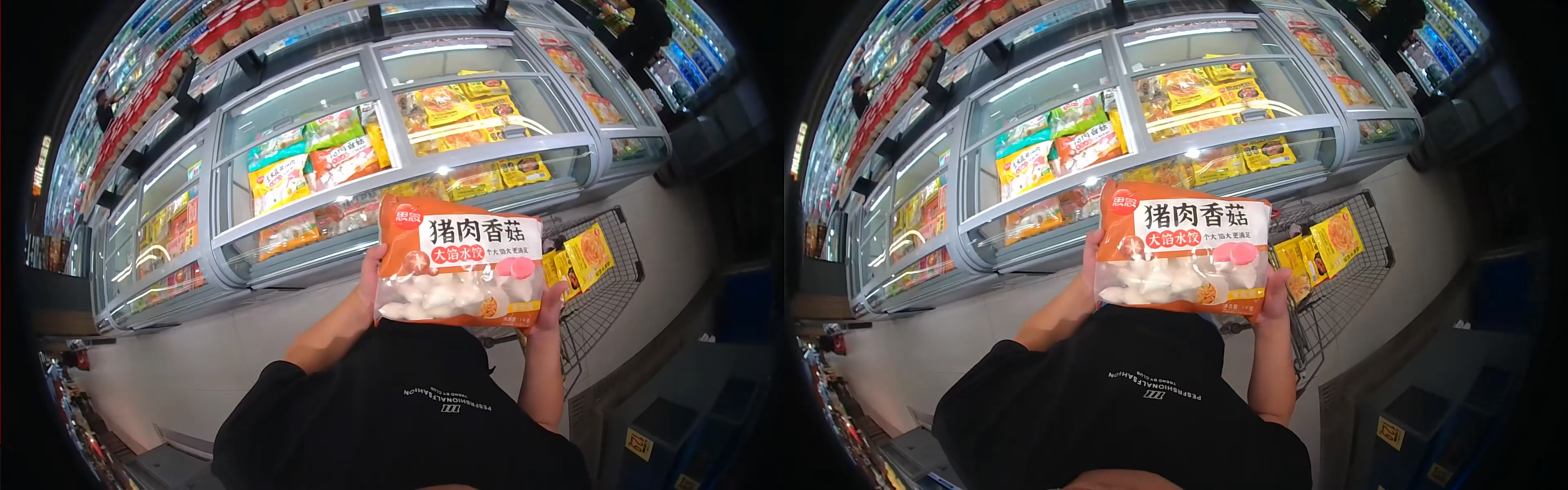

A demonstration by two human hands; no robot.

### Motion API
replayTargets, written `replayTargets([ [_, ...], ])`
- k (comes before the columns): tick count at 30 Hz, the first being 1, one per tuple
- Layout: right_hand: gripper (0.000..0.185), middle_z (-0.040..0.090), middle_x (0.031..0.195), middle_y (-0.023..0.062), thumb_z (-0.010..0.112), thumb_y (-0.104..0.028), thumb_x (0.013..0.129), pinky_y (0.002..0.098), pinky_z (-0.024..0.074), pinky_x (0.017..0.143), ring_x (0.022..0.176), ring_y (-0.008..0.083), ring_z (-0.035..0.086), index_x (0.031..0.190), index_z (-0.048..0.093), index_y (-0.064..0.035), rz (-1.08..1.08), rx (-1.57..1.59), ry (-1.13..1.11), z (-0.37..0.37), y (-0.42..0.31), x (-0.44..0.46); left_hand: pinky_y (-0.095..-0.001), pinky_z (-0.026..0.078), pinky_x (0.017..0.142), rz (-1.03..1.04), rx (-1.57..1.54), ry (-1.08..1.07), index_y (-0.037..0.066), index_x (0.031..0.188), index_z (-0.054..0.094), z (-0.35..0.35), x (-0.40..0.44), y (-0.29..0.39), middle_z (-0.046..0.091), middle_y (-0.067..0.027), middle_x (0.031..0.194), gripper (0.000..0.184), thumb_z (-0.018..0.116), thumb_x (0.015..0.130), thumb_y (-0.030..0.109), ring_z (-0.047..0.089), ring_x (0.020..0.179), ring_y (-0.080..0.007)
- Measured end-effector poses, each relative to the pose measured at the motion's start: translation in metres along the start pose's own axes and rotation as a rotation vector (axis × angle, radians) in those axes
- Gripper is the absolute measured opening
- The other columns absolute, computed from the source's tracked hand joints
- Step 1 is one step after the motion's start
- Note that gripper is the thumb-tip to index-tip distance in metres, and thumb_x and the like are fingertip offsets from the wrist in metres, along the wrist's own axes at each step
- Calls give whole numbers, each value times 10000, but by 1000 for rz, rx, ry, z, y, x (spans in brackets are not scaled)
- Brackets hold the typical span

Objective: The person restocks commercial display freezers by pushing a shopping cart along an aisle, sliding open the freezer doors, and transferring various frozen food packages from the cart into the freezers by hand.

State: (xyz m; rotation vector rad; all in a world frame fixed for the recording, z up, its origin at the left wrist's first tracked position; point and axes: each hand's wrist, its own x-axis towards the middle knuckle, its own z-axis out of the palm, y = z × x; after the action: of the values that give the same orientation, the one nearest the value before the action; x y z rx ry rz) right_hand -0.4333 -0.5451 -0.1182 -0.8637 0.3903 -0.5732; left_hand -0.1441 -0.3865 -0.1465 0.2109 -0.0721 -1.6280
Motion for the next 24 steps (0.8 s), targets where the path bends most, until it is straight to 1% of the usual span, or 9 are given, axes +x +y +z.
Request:
replayTargets([
  [1, 1196, 386, 1576, 167, 518, -872, 784, 491, 397, 1151, 1405, 316, 451, 1579, 237, -24, 46, 63, -40, 13, 11, 11, -570, 431, 1098, 52, 52, 125, 77, 1485, 443, 1, -16, 11, 593, -193, 1375, 821, 588, 840, 562, 589, 1238, -387],
  [4, 1167, 382, 1585, 164, 498, -869, 800, 498, 376, 1164, 1412, 320, 442, 1577, 263, -29, 165, 324, -94, 65, 59, 44, -531, 435, 1102, 147, 49, 61, 42, 1496, 417, -13, -72, 51, 553, -208, 1429, 802, 634, 849, 462, 584, 1251, -385],
  [8, 1121, 398, 1572, 178, 448, -868, 822, 524, 385, 1152, 1414, 352, 439, 1575, 280, -55, 257, 546, -165, 118, 127, 73, -530, 441, 1095, 169, -23, -23, 46, 1483, 437, -54, -139, 87, 566, -200, 1419, 814, 663, 820, 462, 586, 1249, -378],
  [12, 932, 487, 1493, 189, 717, -578, 853, 527, 419, 1131, 1347, 367, 511, 1523, 365, -35, 360, 520, -211, 154, 161, 92, -531, 452, 1084, 307, -59, 32, 68, 1472, 459, -85, -193, 109, 578, -194, 1406, 822, 672, 818, 517, 588, 1245, -371],
  [15, 830, 559, 1409, 207, 770, -242, 773, 516, 461, 1102, 1277, 370, 575, 1484, 410, -8, 546, 399, -211, 163, 166, 110, -569, 496, 1013, 437, -130, 216, 99, 1473, 457, -97, -215, 112, 585, -178, 1392, 827, 602, 874, 650, 605, 1202, -396],
  [18, 810, 601, 1347, 218, 718, -83, 696, 505, 493, 1073, 1225, 370, 615, 1451, 442, 16, 624, 294, -197, 184, 161, 138, -564, 476, 1040, 470, -42, 102, 107, 1482, 448, -111, -222, 130, 562, -173, 1422, 815, 604, 881, 634, 574, 1253, -383],
  [19, 799, 599, 1349, 218, 723, -76, 705, 500, 493, 1074, 1227, 366, 615, 1448, 445, 17, 646, 292, -218, 191, 159, 150, -559, 490, 1029, 523, -101, 292, 96, 1492, 432, -105, -222, 132, 565, -178, 1418, 772, 584, 918, 589, 589, 1240, -379],
  [22, 761, 598, 1350, 214, 730, -53, 737, 489, 491, 1079, 1230, 355, 616, 1441, 451, 21, 728, 297, -287, 205, 162, 187, -560, 493, 1030, 573, -66, 508, 78, 1495, 422, -93, -221, 152, 564, -183, 1418, 732, 577, 944, 534, 596, 1235, -375],
  [24, 728, 601, 1348, 209, 723, -38, 761, 486, 489, 1083, 1231, 349, 618, 1435, 456, 25, 799, 317, -309, 213, 166, 213, -538, 494, 1041, 562, -43, 428, 56, 1477, 431, -103, -232, 162, 555, -206, 1415, 683, 592, 952, 462, 587, 1250, -371],
])
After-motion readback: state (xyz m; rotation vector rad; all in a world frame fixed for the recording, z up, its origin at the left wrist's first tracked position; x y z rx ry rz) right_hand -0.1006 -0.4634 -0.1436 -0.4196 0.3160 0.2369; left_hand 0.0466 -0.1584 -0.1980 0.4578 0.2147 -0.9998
